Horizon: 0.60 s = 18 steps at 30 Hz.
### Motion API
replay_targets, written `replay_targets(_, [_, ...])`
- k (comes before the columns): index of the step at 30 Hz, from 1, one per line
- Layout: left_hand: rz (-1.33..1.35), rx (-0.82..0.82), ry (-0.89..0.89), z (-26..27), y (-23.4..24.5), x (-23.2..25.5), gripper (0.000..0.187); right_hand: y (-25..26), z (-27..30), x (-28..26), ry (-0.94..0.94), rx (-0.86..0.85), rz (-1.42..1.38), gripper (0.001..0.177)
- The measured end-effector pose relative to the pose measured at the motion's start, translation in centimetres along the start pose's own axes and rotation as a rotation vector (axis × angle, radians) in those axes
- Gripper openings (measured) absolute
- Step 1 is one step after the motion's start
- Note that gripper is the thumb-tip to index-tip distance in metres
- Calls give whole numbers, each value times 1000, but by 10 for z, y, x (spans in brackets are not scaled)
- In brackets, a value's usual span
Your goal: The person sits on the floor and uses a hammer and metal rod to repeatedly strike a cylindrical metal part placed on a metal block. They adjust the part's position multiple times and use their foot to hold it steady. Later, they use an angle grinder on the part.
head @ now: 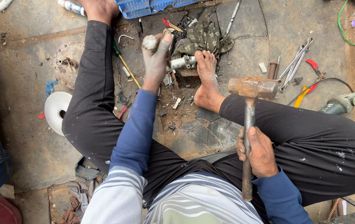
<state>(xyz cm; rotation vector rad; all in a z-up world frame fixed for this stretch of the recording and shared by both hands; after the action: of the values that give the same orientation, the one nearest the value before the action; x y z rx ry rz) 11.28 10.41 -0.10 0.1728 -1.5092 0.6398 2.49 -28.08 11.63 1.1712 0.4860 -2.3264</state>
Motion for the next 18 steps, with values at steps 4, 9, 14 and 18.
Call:
replay_targets(4, [71, -180, -195, -21, -51, 12, 35, 6, -2, -3, 33, 9, 3, 54])
replay_targets(9, [214, -287, -241, -27, -70, -10, 32, 12, -5, -2, 39, 25, -27, 51])
replay_targets(14, [103, -214, -190, -32, -69, -36, 21, 16, -6, 1, 28, 25, -34, 50])
replay_targets(18, [-86, -252, -271, -32, -72, -32, 28, 18, -6, 1, 15, 25, -35, 48])
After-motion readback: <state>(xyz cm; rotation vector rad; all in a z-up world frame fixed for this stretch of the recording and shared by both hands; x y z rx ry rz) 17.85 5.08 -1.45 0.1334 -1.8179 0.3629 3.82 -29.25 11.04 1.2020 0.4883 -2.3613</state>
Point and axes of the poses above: each hand's wrist, its own z-axis away from the middle knuckle, its own y-axis out of the back of the hand, x = y × z, the point moved 10 cm from there along -z, towards the middle knuckle, and after that the axes turned 13 degrees about -x, right-handed, at the moved point
